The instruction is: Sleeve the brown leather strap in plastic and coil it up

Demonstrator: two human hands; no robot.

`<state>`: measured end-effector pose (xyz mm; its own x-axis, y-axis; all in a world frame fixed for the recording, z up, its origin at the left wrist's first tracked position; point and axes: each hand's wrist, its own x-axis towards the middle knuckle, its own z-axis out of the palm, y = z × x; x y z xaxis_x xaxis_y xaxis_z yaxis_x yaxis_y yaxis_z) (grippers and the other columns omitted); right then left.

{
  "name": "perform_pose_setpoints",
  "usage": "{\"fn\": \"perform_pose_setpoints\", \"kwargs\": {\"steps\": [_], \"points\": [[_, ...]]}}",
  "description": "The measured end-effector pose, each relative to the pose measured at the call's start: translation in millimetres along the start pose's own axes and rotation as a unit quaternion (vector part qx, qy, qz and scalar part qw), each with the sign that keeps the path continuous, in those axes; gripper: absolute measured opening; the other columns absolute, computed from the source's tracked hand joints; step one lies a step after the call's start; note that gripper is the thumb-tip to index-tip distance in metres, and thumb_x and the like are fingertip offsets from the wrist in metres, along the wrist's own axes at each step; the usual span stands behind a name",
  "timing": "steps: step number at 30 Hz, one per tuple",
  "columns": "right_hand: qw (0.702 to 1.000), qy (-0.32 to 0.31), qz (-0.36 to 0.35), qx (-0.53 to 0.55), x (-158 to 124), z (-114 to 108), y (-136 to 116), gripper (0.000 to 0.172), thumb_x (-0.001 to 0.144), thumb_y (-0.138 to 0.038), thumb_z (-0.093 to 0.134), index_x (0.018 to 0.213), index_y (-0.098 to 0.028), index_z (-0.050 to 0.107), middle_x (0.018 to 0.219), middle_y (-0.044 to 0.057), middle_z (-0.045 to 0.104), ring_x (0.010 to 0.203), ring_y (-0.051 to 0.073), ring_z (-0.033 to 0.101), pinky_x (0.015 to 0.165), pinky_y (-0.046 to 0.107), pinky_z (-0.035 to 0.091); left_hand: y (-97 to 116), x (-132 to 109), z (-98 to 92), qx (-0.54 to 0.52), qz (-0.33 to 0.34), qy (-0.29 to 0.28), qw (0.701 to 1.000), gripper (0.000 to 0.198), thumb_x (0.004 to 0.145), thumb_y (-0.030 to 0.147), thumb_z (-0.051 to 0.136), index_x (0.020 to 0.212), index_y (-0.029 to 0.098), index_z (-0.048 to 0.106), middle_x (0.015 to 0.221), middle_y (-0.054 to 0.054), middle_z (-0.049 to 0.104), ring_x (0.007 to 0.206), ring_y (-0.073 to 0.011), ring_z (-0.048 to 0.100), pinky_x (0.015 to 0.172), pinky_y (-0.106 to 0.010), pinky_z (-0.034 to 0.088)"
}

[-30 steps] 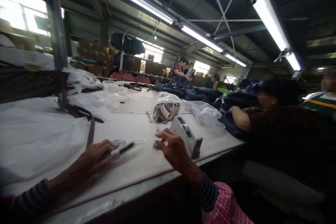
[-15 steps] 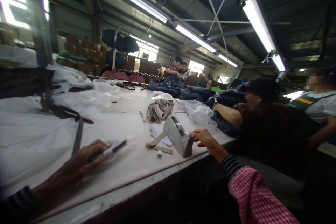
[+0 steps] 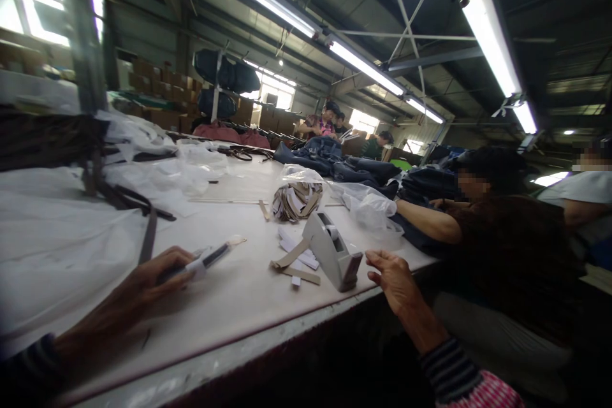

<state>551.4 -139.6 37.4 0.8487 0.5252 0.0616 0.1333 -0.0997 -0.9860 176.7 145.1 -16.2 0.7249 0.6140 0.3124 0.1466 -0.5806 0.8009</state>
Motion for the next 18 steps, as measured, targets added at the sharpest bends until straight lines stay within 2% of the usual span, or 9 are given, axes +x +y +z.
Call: {"fn": "perform_pose_setpoints", "kwargs": {"steps": [2,6,11,14,16,18], "points": [[1.000,-0.019,0.008,-0.001,-8,-1,9,0.039,0.059,-0.049,0.080,0.077,-0.018,0.064,0.085,0.007,0.063,0.070,0.015,0.056,0.053,0.023,0.040,0,0,-2.1,-0.016,-0.024,0.019,0.999,0.043,0.090,0.065,0.056,0.093,0.023,0.064,0.087,0.000,0.060,0.081,-0.0219,0.055,0.074,-0.029,0.041],[0.999,-0.033,-0.006,-0.035,-5,2,28,0.042,0.062,-0.054,0.077,0.071,-0.019,0.057,0.068,0.001,0.057,0.049,0.009,0.040,0.044,0.022,0.022,1,-1,-7.8,-0.054,-0.068,0.025,0.996,0.044,0.089,0.067,0.056,0.098,0.024,0.064,0.082,0.001,0.057,0.078,-0.0206,0.051,0.070,-0.028,0.038],[0.991,0.002,-0.062,-0.118,-1,-14,48,0.036,0.055,-0.045,0.078,0.052,-0.019,0.054,0.050,-0.001,0.049,0.048,0.011,0.040,0.047,0.024,0.027,6,-4,-11.4,-0.111,-0.084,0.037,0.990,0.045,0.091,0.063,0.056,0.091,0.020,0.066,0.082,0.000,0.058,0.078,-0.0199,0.048,0.070,-0.029,0.037],[0.984,0.020,-0.078,-0.162,-9,-17,51,0.038,0.061,-0.053,0.075,0.056,-0.020,0.057,0.049,-0.001,0.048,0.044,0.012,0.038,0.045,0.026,0.027,5,-3,-7.7,-0.147,-0.072,0.037,0.986,0.041,0.092,0.058,0.058,0.088,0.018,0.065,0.081,0.000,0.058,0.076,-0.0183,0.048,0.070,-0.028,0.037],[0.984,-0.024,-0.080,-0.154,-18,3,45,0.041,0.068,-0.059,0.074,0.064,-0.021,0.059,0.052,-0.002,0.048,0.043,0.011,0.037,0.043,0.025,0.025,5,-1,-4.5,-0.168,-0.066,0.045,0.983,0.038,0.092,0.055,0.059,0.089,0.018,0.065,0.079,0.001,0.058,0.075,-0.0174,0.048,0.070,-0.028,0.037],[0.986,-0.110,-0.072,-0.100,-36,45,32,0.046,0.070,-0.063,0.076,0.068,-0.021,0.058,0.055,-0.003,0.048,0.043,0.009,0.035,0.041,0.023,0.023,6,-1,-1.9,-0.178,-0.067,0.054,0.980,0.037,0.092,0.054,0.060,0.089,0.017,0.064,0.077,0.001,0.058,0.073,-0.0168,0.048,0.068,-0.028,0.036]]}}
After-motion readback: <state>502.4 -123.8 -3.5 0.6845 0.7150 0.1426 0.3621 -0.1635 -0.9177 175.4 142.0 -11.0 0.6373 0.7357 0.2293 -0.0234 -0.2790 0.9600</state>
